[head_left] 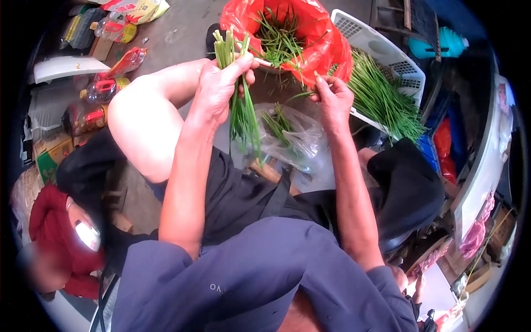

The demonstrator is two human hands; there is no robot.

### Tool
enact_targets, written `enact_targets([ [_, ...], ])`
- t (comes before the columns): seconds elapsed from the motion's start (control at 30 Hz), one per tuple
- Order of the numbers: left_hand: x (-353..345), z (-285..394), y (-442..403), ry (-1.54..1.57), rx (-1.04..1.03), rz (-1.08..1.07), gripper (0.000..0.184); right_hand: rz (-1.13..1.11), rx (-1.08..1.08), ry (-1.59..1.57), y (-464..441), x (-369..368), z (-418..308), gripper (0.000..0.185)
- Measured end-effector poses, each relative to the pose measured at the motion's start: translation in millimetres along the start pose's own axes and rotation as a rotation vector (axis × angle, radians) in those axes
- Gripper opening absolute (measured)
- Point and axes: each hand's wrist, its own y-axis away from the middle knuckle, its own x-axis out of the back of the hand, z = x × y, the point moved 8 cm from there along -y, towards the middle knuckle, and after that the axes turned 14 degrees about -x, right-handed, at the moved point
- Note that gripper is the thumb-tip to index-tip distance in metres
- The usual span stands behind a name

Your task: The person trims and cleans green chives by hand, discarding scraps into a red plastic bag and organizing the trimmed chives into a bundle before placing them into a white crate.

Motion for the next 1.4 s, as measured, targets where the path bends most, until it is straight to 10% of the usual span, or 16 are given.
enact_targets([
  [0.27,4.3,6.6,0.0,0.013,-0.020,0.041,0.022,-0.078,0.133,-0.128,-34.0,-34.0,-87.9,0.016],
  [0.43,4.9,8.3,-0.7,0.049,-0.025,0.043,0.021,-0.084,0.140,0.386,-72.4,-67.6,-78.3,0.055],
  [0.63,11.6,15.0,1.1,0.057,-0.059,0.100,0.020,0.154,0.303,0.393,-49.0,-20.3,-74.3,0.026],
  [0.9,14.6,14.6,-2.8,0.170,-0.080,0.190,0.020,-0.376,-0.441,0.674,26.8,-19.3,97.3,0.034],
  [1.0,15.2,18.6,-1.9,0.182,-0.062,0.246,0.019,-0.342,-0.031,1.084,11.9,-35.7,137.7,0.025],
  [1.4,19.7,12.6,-8.8,0.125,-0.024,0.279,0.011,-0.122,-0.085,1.164,-39.6,-51.0,242.4,0.022],
])
